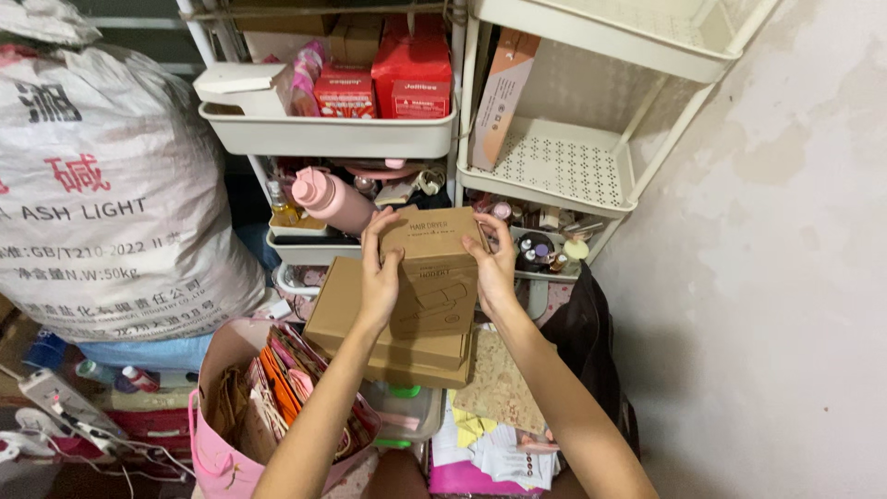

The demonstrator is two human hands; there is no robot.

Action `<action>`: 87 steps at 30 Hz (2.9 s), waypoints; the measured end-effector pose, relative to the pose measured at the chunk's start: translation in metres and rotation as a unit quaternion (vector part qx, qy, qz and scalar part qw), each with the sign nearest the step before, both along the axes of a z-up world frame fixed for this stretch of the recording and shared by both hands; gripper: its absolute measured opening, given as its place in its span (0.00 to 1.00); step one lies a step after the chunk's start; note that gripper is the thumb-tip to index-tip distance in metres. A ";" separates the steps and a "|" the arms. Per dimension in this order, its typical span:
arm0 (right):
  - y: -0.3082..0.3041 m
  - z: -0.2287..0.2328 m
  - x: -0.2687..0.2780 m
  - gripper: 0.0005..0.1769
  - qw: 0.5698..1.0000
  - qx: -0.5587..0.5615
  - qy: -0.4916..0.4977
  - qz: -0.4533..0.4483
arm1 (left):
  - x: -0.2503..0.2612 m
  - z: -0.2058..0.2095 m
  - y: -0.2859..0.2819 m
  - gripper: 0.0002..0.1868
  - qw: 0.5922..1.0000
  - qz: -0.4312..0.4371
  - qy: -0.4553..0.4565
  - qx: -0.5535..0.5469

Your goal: The person sits on the floor and organizes various items from a white plastic shelf, including boxes, papers, and small containers. They move items between the shelf and the floor, stacking boxes and arranging papers.

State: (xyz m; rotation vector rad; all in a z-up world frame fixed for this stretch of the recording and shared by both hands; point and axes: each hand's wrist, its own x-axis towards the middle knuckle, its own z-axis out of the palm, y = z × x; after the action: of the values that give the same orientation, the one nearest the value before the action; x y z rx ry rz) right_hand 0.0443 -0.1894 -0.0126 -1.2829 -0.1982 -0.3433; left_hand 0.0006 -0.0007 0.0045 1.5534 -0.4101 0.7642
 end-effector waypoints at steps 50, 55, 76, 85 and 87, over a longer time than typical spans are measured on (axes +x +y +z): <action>-0.017 0.081 -0.005 0.78 0.745 -0.643 -0.143 0.105 | -0.014 -0.006 0.007 0.23 0.999 -0.018 0.022 -0.015; -0.008 0.060 0.007 0.76 0.733 -0.660 -0.153 0.062 | -0.013 -0.005 0.010 0.23 0.999 -0.023 0.023 -0.013; -0.016 0.055 -0.009 0.68 0.783 -0.573 -0.243 0.023 | -0.006 -0.059 0.016 0.56 0.981 -0.107 0.154 -0.051; -0.026 0.049 -0.036 0.62 0.804 -0.530 -0.270 -0.004 | -0.007 -0.094 0.017 0.67 0.966 -0.096 0.230 0.063; -0.027 0.051 -0.043 0.61 0.808 -0.525 -0.266 -0.006 | -0.012 -0.088 0.017 0.61 0.976 -0.100 0.181 0.066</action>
State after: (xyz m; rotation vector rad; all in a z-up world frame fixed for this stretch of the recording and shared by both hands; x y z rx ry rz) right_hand 0.0016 -0.2168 0.0389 -2.2612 -0.9639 -0.6478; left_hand -0.0117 0.0161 -0.0832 1.7051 -0.3457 0.2925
